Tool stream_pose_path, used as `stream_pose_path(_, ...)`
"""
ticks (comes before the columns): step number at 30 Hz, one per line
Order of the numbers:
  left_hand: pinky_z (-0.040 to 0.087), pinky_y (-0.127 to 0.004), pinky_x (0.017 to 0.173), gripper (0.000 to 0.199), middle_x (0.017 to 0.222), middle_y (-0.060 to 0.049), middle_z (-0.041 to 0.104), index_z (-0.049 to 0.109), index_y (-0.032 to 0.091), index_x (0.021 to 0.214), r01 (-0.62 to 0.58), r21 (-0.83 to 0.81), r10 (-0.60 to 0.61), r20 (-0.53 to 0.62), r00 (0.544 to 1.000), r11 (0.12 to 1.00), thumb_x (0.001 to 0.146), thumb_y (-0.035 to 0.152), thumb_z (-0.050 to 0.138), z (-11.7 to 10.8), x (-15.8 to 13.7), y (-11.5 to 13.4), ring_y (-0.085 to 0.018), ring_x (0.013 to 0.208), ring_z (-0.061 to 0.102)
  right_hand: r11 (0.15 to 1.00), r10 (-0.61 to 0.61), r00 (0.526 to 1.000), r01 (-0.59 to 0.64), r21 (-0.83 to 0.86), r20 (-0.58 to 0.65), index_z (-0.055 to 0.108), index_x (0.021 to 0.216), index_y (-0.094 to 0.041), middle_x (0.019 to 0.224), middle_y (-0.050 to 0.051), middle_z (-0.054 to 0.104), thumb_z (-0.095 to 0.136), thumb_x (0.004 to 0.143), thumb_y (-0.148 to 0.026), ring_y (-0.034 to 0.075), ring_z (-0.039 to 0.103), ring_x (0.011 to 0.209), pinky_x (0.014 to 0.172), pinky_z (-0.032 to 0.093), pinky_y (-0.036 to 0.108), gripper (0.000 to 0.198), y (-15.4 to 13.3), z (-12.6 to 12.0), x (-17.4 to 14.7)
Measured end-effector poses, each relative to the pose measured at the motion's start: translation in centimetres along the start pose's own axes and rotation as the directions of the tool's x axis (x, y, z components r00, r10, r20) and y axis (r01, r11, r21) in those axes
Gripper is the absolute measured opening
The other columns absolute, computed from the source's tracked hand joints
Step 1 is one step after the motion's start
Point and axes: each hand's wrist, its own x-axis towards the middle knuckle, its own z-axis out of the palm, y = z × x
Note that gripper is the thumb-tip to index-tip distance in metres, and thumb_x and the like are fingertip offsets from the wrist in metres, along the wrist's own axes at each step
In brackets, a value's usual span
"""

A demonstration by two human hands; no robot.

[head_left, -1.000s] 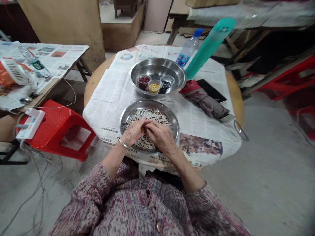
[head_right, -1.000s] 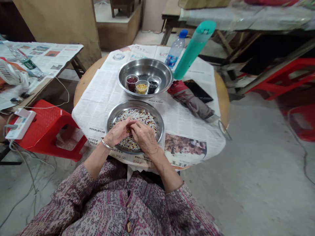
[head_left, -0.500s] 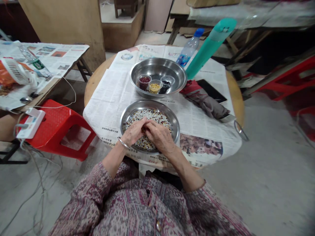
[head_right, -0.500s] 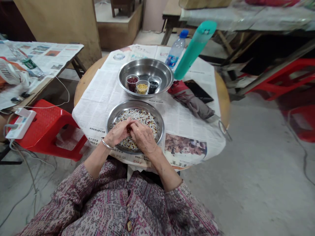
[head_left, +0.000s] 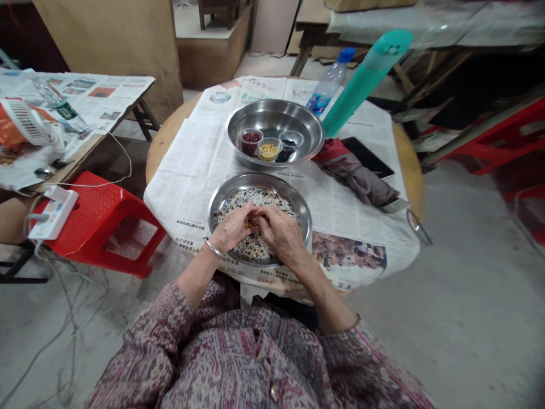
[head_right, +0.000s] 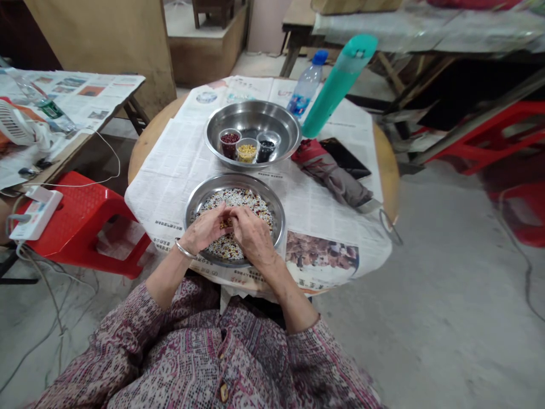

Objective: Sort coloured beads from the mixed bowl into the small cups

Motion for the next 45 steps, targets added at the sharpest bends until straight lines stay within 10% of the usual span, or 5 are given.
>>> stream_pose_path(24,0.050,-0.027,0.074,0.038,0.087,-0.009,0.073,0.077,0.013,0.095,0.032,0.028,-0.031,-0.006,0.999,0.999,0.091,0.046,0.060,0.1,0.0,0.1,-0.018,0.088,0.065,0.950,-0.090,0.981,0.137,-0.282,0.173,0.068,0.096,-0.015,0.105,0.014,0.069,0.044,0.093,-0.013,0.022,0.064,0.086,0.074,0.050,0.034,0.024,-0.7,0.3,0.3)
stream_pose_path(45,0.052,-0.029,0.080,0.034,0.092,-0.011,0.074,0.076,0.012,0.095,-0.014,-0.028,0.014,0.006,1.000,1.000,0.088,0.044,0.065,-0.3,0.3,-0.1,-0.018,0.091,0.065,0.981,-0.048,0.995,0.063,-0.184,0.088,0.067,0.096,-0.019,0.106,0.009,0.071,0.047,0.091,-0.016,0.019,0.064,0.083,0.070,0.048,0.030,0.022,-1.1,-0.1,0.8)
